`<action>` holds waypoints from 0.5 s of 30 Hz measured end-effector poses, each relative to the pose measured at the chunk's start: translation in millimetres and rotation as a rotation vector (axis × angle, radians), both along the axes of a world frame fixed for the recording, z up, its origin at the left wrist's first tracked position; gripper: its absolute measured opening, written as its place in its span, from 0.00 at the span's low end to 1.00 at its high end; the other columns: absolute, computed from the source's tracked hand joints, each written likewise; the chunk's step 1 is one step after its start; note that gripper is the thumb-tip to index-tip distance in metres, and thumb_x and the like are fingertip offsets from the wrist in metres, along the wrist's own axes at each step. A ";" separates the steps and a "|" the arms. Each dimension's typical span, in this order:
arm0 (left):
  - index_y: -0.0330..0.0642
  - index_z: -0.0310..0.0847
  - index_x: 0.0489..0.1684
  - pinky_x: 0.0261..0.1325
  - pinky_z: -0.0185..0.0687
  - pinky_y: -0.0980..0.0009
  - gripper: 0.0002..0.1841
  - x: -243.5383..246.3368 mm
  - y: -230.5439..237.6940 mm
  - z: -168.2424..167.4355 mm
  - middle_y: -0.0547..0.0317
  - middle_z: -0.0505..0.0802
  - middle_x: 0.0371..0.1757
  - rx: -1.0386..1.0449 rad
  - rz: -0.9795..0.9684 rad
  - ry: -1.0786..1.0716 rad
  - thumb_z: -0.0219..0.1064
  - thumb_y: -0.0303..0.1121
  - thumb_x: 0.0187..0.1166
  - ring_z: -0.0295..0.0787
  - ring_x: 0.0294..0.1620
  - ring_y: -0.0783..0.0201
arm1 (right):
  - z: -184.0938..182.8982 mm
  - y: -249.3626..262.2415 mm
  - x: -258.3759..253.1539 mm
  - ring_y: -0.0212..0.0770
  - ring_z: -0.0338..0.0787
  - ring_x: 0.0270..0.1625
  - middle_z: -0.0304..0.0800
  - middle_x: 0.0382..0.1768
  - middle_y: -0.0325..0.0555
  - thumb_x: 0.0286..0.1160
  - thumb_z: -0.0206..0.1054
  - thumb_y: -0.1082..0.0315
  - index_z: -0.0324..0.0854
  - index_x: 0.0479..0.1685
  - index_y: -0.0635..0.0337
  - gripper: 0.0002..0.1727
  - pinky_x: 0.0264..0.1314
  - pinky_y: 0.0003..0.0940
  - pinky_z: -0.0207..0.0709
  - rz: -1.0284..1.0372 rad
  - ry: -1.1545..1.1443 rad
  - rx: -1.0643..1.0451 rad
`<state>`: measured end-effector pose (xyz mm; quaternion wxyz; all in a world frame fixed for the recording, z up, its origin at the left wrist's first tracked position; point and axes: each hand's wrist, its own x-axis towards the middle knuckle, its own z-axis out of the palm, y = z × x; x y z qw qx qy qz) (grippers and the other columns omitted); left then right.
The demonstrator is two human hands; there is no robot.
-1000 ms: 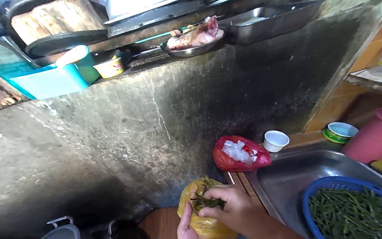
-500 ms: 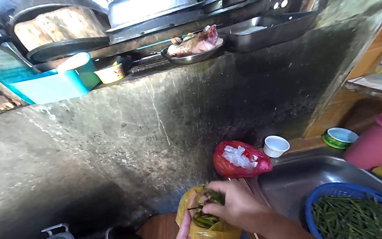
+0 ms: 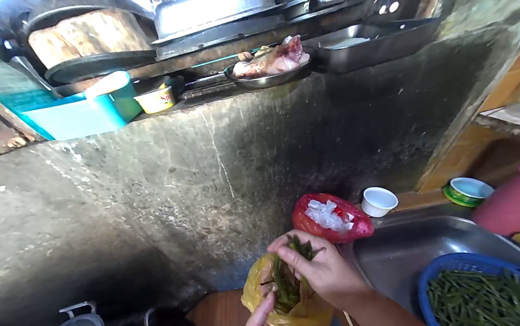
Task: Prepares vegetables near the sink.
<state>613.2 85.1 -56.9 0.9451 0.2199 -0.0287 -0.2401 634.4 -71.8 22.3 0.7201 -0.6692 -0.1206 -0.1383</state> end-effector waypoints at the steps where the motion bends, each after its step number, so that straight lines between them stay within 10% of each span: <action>1: 0.44 0.94 0.48 0.63 0.89 0.60 0.11 -0.5 1.8 -2.1 0.51 0.98 0.48 0.009 -0.019 -0.022 0.73 0.35 0.73 0.96 0.53 0.60 | 2.8 -1.4 -0.9 0.20 0.85 0.31 0.95 0.42 0.35 0.88 0.59 0.66 0.85 0.46 0.59 0.10 0.33 0.17 0.78 -0.005 0.107 0.083; 6: 0.40 0.93 0.41 0.55 0.92 0.60 0.16 -2.5 8.8 -3.2 0.49 0.98 0.43 0.087 0.006 -0.020 0.71 0.18 0.54 0.97 0.46 0.60 | 11.2 -15.8 -4.2 0.31 0.84 0.24 0.85 0.22 0.38 0.91 0.51 0.63 0.78 0.40 0.56 0.13 0.32 0.25 0.81 0.004 0.350 0.343; 10: 0.38 0.94 0.41 0.57 0.91 0.60 0.17 2.6 12.9 -11.9 0.48 0.98 0.45 0.037 -0.029 -0.080 0.71 0.18 0.52 0.97 0.50 0.59 | 24.0 -28.7 -13.3 0.51 0.98 0.39 0.93 0.32 0.52 0.93 0.48 0.68 0.76 0.46 0.62 0.12 0.46 0.45 0.94 0.012 0.457 0.399; 15: 0.37 0.93 0.46 0.60 0.90 0.58 0.20 5.7 10.9 -18.4 0.47 0.97 0.48 -0.002 -0.029 -0.126 0.72 0.16 0.52 0.95 0.53 0.57 | 19.5 -40.7 -24.2 0.29 0.82 0.19 0.81 0.24 0.34 0.80 0.59 0.69 0.77 0.50 0.55 0.06 0.24 0.27 0.83 0.137 0.454 0.019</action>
